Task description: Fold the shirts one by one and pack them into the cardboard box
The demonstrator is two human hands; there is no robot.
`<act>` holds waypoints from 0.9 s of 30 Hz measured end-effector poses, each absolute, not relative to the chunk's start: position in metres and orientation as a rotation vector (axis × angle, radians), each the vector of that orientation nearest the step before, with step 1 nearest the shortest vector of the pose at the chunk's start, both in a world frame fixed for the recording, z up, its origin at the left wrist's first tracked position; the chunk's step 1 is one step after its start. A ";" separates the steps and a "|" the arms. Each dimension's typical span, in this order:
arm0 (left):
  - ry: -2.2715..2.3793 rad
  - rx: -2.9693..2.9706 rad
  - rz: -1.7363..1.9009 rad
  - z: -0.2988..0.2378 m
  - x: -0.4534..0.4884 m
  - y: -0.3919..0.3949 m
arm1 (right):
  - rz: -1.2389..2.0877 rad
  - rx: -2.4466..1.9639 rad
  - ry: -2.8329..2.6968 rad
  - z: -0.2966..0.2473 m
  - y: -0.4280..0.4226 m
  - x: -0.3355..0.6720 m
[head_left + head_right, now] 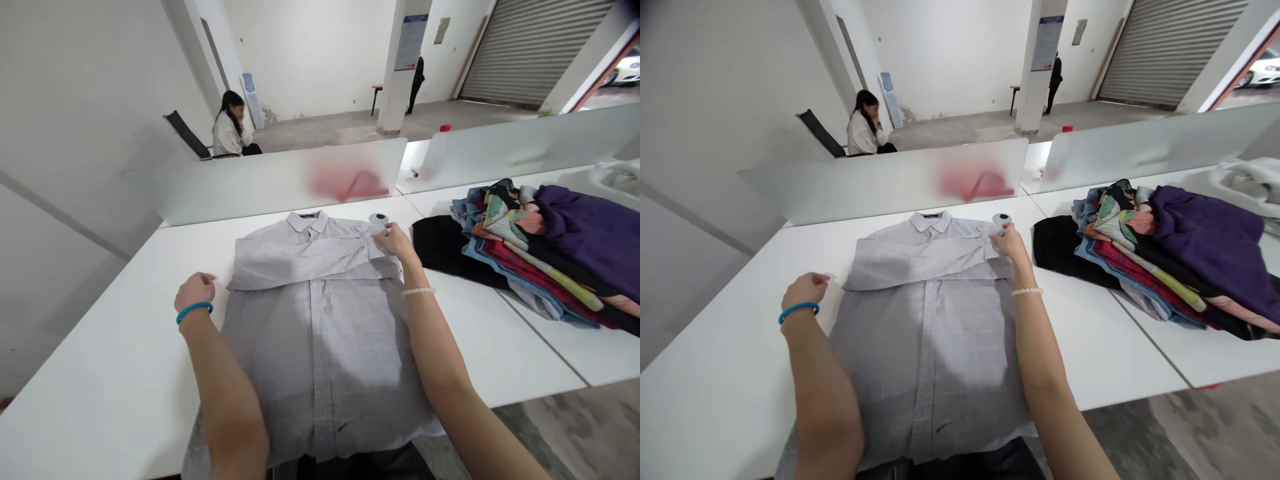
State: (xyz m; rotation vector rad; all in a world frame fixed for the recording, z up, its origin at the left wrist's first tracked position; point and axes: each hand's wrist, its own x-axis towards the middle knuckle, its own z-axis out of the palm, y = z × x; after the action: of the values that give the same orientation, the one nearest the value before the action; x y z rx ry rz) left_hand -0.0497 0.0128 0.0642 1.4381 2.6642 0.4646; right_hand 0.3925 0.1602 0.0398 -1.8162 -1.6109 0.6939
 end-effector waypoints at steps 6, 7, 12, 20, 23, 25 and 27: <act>2.494 1.558 0.474 0.055 0.010 0.057 | 0.616 -1.504 -1.700 0.087 0.137 0.366; 2.483 1.548 0.441 0.047 0.018 0.062 | 0.589 -1.472 -1.708 0.095 0.131 0.361; 2.588 1.445 0.387 0.013 0.032 0.066 | 0.540 -1.267 -1.726 0.120 0.114 0.358; 2.726 1.381 0.368 0.005 0.032 0.066 | 0.439 -1.785 -1.906 0.077 0.135 0.389; 2.742 1.386 0.352 0.008 0.035 0.067 | 0.474 -2.110 -2.119 0.070 0.134 0.393; 2.748 1.461 0.378 0.012 0.041 0.070 | 0.405 -2.182 -2.133 0.074 0.131 0.392; 2.690 1.647 0.416 0.015 0.052 0.073 | 0.248 -2.165 -2.057 0.080 0.128 0.387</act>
State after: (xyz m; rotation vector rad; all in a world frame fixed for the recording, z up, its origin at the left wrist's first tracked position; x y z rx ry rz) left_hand 0.0519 0.0733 0.0147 1.6473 2.6899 0.4158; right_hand 0.3872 0.1282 0.0804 -2.1648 -2.0569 0.2482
